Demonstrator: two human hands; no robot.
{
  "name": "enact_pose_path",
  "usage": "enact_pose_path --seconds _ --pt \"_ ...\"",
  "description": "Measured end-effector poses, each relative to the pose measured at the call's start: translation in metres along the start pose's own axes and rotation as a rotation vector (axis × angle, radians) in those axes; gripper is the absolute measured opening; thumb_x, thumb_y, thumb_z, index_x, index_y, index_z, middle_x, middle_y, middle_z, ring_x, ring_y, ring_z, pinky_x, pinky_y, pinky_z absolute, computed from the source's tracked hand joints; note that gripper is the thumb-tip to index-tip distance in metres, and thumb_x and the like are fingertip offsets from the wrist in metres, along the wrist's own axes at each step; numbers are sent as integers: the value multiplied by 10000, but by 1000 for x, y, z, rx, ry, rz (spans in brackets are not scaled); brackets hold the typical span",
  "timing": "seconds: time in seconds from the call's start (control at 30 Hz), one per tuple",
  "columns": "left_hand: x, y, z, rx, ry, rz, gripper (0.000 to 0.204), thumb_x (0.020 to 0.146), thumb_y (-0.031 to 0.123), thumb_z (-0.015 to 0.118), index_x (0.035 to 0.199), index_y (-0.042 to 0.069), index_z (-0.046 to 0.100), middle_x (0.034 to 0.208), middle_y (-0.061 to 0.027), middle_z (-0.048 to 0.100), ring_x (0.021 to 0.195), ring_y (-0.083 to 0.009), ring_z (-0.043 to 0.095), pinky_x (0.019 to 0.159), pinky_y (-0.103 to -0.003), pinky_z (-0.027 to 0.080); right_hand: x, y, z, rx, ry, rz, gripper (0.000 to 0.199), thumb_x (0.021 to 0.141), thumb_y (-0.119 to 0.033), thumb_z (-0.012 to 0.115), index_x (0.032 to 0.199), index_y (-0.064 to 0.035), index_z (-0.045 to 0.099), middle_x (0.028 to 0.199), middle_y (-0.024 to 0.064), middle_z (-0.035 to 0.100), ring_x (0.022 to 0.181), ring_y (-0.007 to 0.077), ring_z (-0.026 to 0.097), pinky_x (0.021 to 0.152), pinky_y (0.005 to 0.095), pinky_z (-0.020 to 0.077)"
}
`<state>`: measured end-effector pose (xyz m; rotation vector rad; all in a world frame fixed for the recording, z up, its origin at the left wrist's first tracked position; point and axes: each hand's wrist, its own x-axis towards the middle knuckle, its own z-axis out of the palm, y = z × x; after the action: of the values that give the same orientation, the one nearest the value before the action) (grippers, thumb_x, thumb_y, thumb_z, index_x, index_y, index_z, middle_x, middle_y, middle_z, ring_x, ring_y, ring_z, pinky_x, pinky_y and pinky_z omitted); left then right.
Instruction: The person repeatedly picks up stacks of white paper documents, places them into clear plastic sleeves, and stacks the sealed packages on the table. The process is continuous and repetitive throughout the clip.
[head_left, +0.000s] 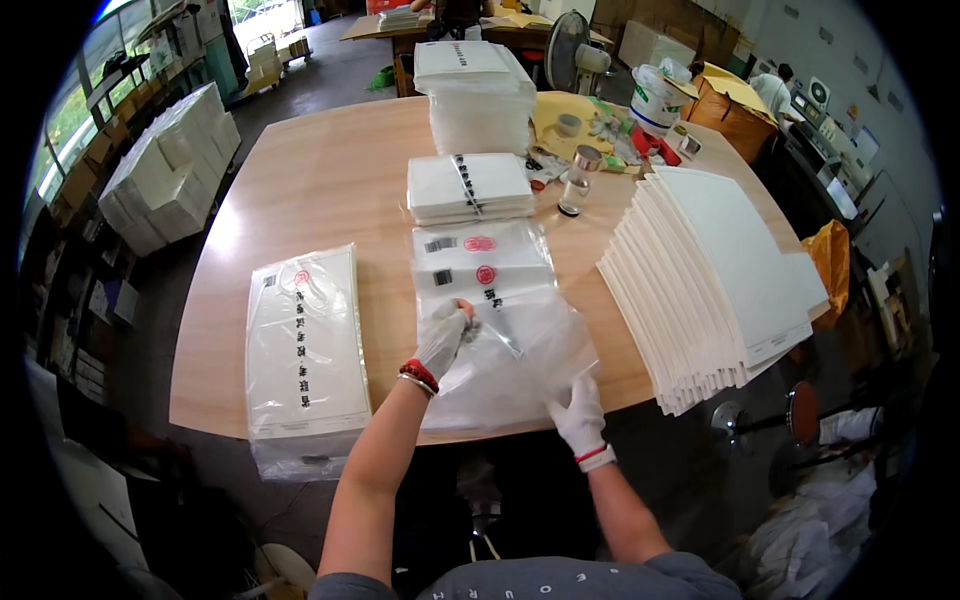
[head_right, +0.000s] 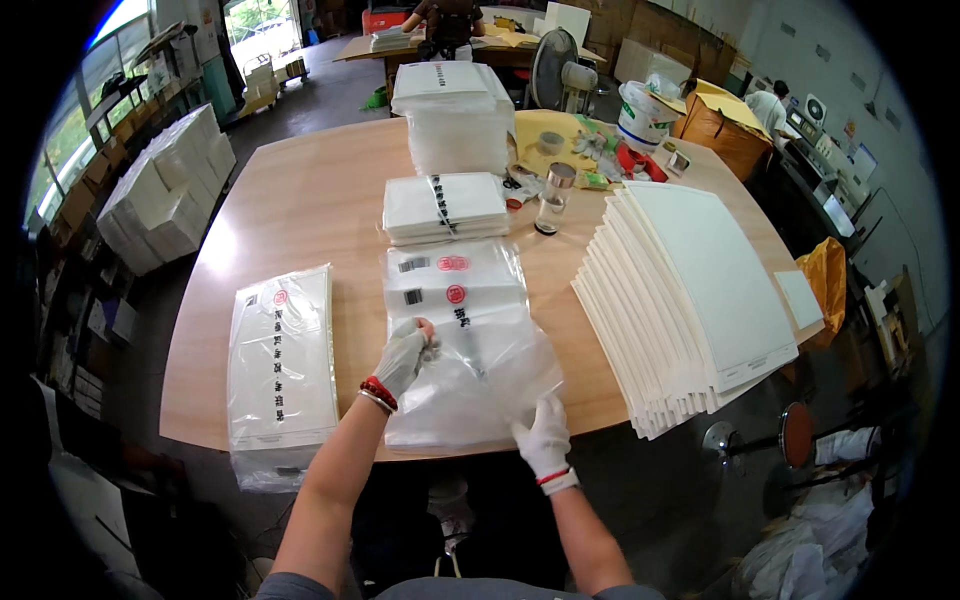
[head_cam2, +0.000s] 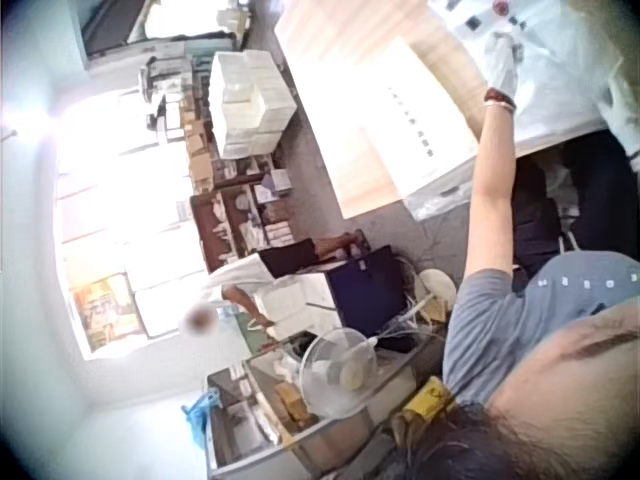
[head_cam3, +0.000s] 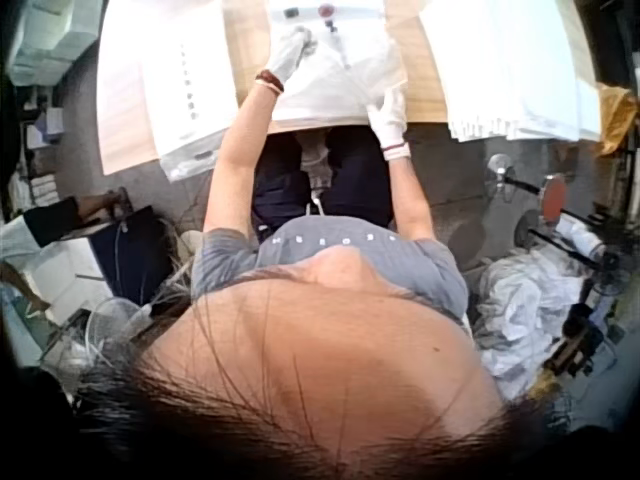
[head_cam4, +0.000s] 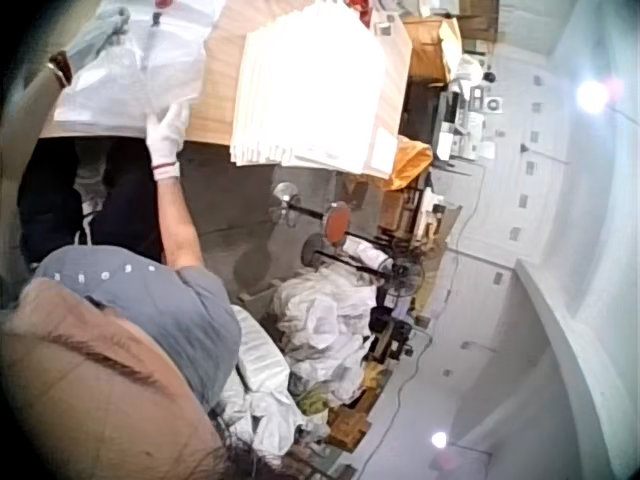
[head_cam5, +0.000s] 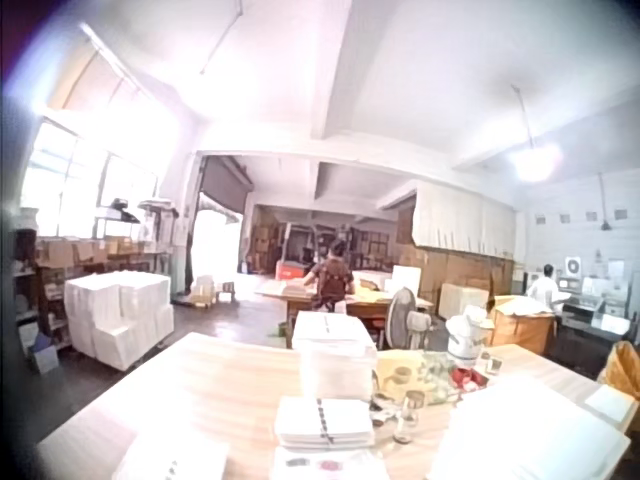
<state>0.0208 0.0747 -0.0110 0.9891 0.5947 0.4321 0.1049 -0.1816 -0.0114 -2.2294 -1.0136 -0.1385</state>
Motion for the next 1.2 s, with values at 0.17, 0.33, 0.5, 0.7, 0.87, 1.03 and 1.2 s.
enact_pose_path --seconds 0.17,0.33,0.5,0.7,0.87,1.03,1.2 --pt "-22 33 52 310 -144 -29 189 901 73 475 1084 27 468 845 -53 626 547 -34 402 484 -170 335 44 -88 15 336 74 -231 333 791 -10 593 1115 -3 515 1039 169 577 955 353 557 791 379 476" --pt "-60 91 100 518 -303 208 307 870 64 498 1165 -6 448 874 -46 639 638 -47 496 536 -190 395 28 22 141 -497 -58 -484 513 802 -62 524 1291 -4 380 1209 197 486 1054 297 514 853 372 447" --pt "-92 73 93 1058 -96 384 429 783 105 623 1167 -8 470 922 -120 612 840 -255 596 779 -331 464 9 -65 -39 550 -626 37 304 858 -96 555 1146 -1 545 1009 145 606 952 207 588 811 315 468" --pt "-138 87 94 1249 147 1065 503 707 148 715 1146 16 507 939 -161 617 869 -334 587 764 -403 472 43 -12 -254 -104 -18 -424 261 762 -154 666 979 -17 621 1007 150 601 910 282 595 793 375 482" --pt "-172 84 116 1094 -134 973 441 741 67 692 1142 33 510 948 -76 634 843 -222 618 703 -309 491 78 50 -301 -388 79 -376 483 732 -314 708 1114 -59 559 1019 177 593 925 327 593 802 397 483" --pt "-185 54 157 861 -557 706 240 816 130 613 1026 28 561 919 -134 616 803 -246 611 711 -335 474 90 52 -322 -310 148 -431 189 811 -232 621 904 -69 601 779 116 629 743 294 618 660 366 496" --pt "-189 36 226 -400 -728 -281 321 878 243 585 1121 48 507 984 -66 613 839 -176 601 714 -338 499 44 -24 -307 -562 121 -643 133 793 -195 596 873 -88 602 732 95 589 662 287 595 627 396 491"
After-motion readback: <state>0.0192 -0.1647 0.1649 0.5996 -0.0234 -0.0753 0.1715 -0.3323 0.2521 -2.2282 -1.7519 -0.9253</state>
